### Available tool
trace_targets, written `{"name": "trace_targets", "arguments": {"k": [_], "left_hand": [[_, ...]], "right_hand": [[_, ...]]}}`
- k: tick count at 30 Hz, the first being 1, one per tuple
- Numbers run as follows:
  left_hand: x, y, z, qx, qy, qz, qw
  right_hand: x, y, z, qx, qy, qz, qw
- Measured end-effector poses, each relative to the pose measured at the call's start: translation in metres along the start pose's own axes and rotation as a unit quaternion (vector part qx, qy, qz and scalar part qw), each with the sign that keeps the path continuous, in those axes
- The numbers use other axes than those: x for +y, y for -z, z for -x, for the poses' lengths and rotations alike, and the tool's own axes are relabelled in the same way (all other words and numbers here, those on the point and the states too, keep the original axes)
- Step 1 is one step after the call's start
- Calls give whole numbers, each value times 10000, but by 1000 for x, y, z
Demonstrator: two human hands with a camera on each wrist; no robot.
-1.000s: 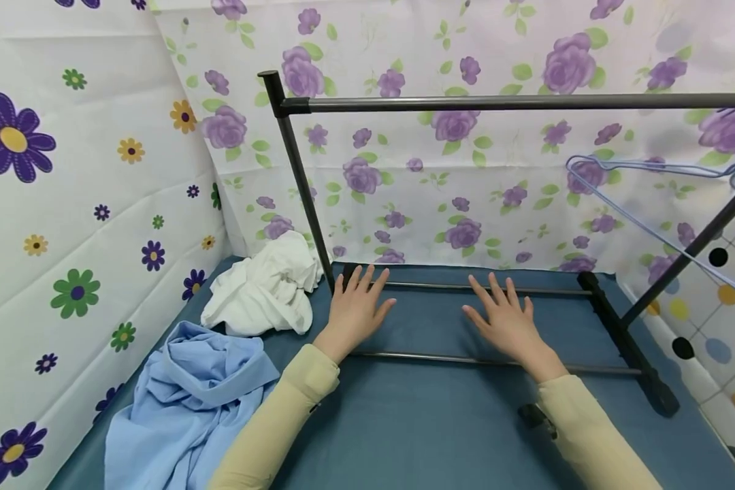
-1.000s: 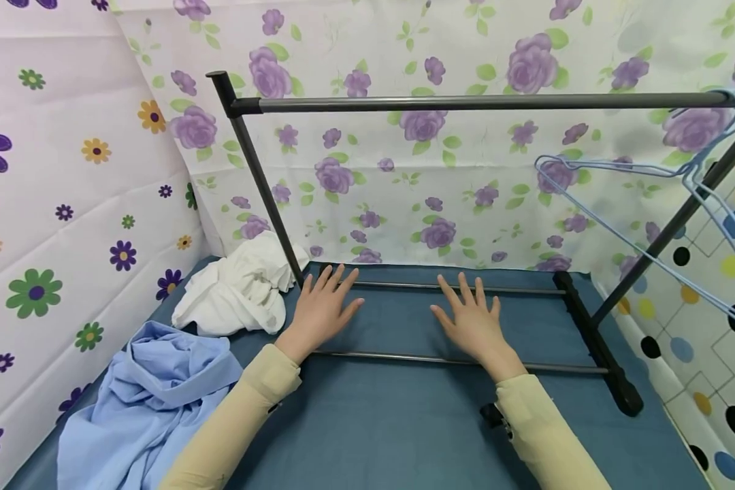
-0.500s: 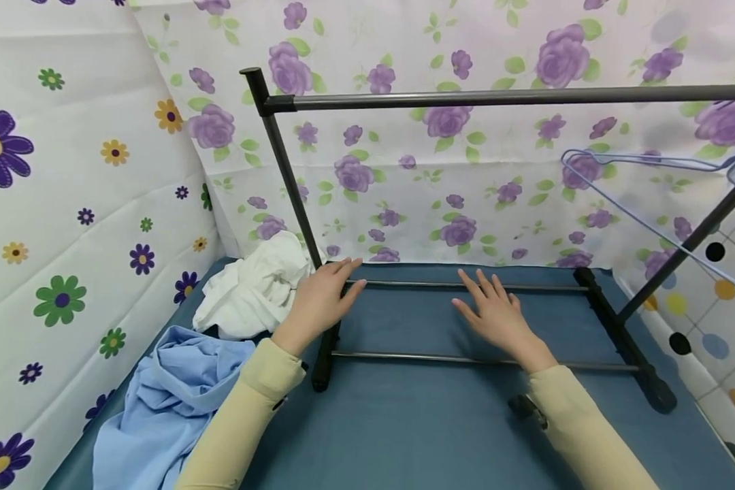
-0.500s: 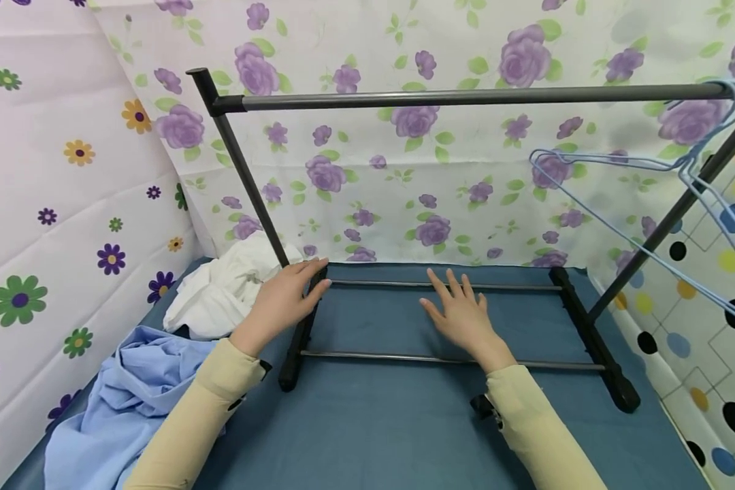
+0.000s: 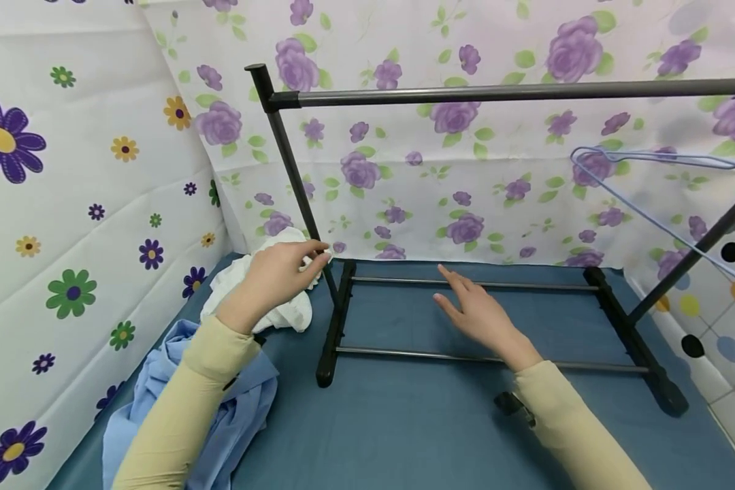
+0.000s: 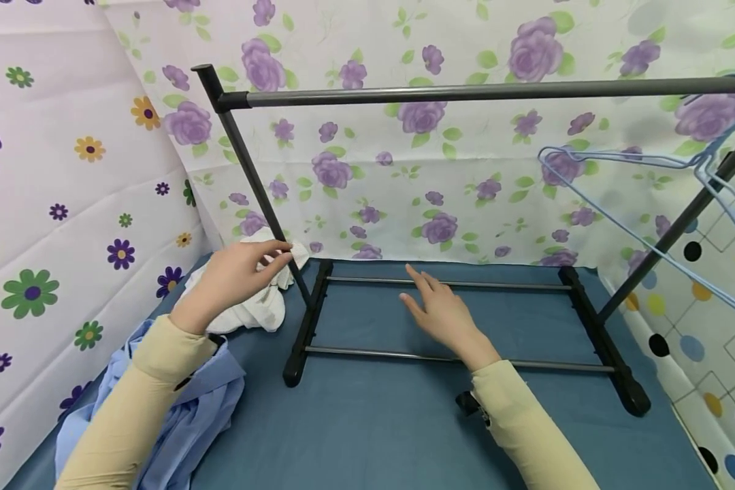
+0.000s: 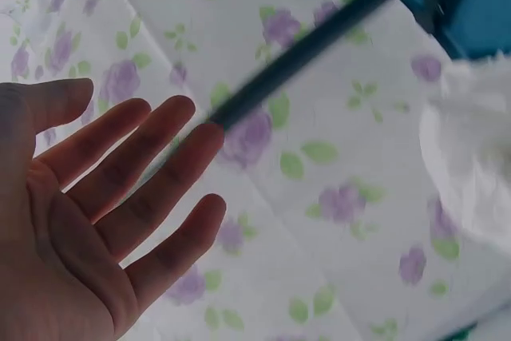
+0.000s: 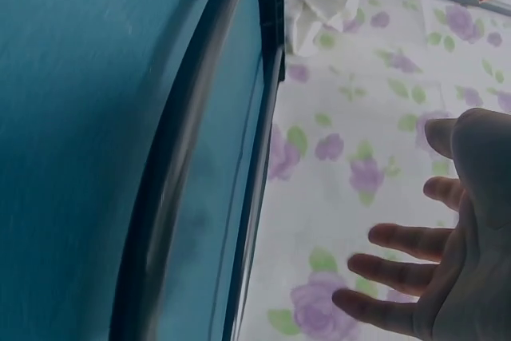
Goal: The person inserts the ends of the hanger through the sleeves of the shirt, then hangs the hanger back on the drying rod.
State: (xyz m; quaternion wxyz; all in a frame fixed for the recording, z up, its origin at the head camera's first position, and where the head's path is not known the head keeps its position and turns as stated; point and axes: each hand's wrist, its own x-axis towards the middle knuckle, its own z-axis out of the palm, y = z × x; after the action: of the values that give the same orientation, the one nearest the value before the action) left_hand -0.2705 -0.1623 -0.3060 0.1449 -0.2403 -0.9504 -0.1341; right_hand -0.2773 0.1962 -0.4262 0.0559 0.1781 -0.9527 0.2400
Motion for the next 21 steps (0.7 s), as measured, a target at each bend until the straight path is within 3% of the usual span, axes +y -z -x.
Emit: {"name": "trace_targets", "arguments": {"k": [6,11,16,21], "left_hand": [[-26,26,28,-240,415,-237,9986],[-51,39,59,-306,760,-214,9964],[-75,48,88,-279,1051,-140,9940],[-101,49,117,-499,1522,2,9871]], "right_hand": [[-16,-12,-1,13,179,-305,9994],[-27,-25,-1,101,416,-684,9967],[-42,-38,0,-87,601,-1271,9900],[-56,-49,-2,-375,905,-1726,9801]]}}
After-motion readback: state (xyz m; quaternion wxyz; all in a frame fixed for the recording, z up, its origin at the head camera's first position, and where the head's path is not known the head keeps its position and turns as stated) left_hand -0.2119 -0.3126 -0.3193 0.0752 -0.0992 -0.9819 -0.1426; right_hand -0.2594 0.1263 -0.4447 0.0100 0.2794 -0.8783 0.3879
